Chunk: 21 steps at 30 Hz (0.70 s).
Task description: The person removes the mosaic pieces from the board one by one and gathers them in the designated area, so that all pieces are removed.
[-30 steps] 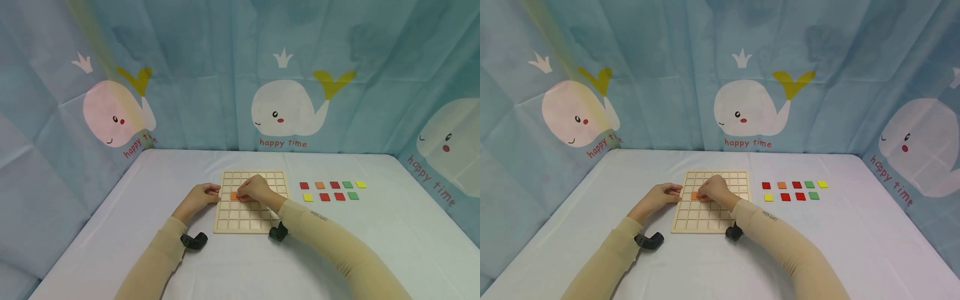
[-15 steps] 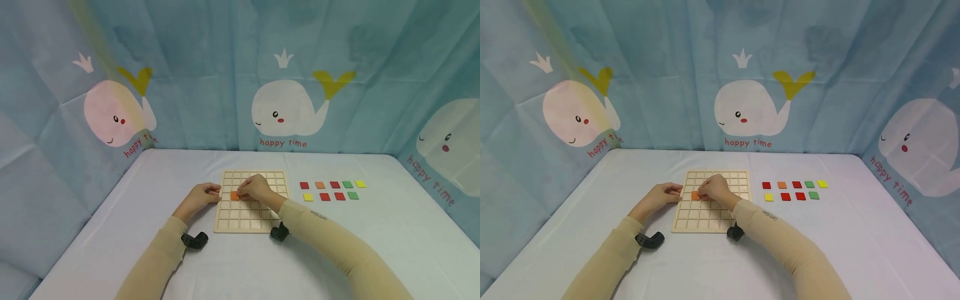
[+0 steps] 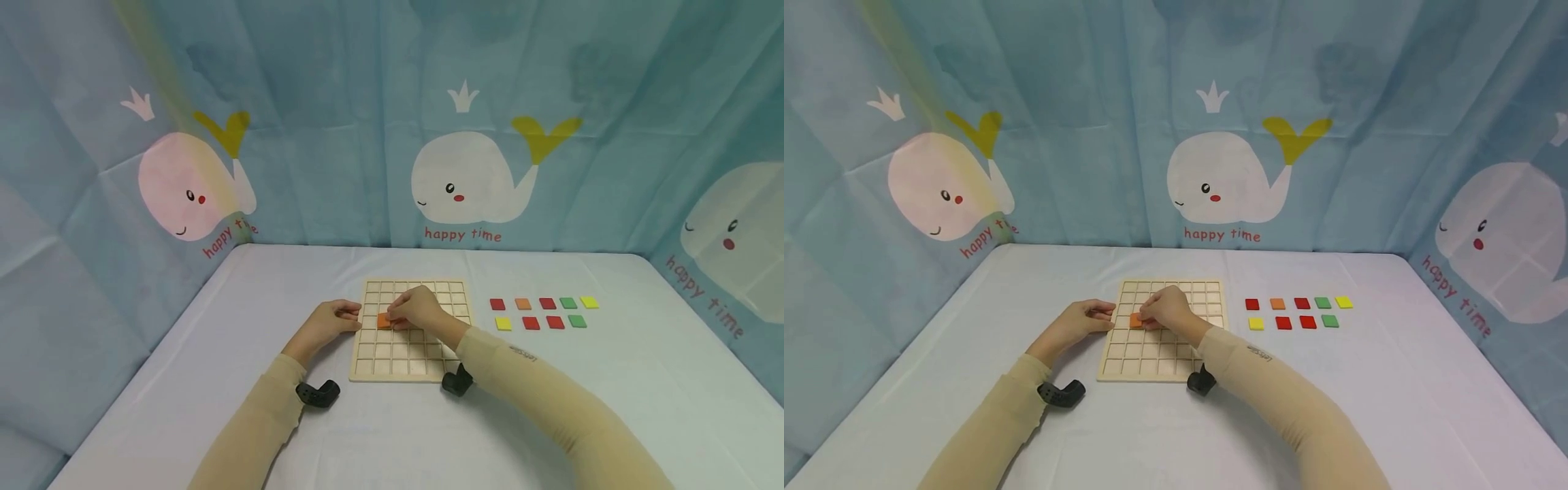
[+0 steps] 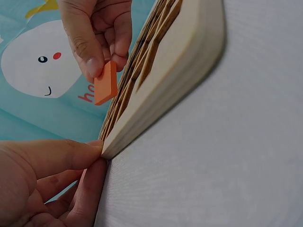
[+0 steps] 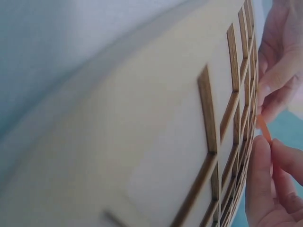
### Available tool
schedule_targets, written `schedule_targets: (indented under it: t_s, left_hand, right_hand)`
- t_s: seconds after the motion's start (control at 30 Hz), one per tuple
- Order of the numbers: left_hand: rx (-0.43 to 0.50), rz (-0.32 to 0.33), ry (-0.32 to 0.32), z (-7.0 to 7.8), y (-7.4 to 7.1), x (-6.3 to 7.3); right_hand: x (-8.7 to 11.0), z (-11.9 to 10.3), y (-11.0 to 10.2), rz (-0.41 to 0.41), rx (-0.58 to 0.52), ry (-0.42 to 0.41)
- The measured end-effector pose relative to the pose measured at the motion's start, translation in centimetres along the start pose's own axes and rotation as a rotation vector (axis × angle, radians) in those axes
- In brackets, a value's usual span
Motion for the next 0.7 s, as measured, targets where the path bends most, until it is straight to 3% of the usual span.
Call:
schedule_targets:
  t_s: [0.33,0.7]
  left_hand:
    - [-0.019,0.021,-0.022,0.2,-0.4,0.1]
    - [-0.001,0.008,-0.01,-0.2,-0.1,0.0]
  right_hand:
    - [0.2,-0.4,-1.1,-0.016,-0.043,0.0]
    - [0.8,0.7,-4.2,-0.004,-0.022,0.019]
Point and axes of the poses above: each hand's wrist, its own x-axis away from the middle knuckle, its own y-axis out of the palm, z = x × y, the point moved 4 cm from there along -x, towards the middle knuckle, and after that the axes turned 5 degrees about -y, right-handed, at the moved point
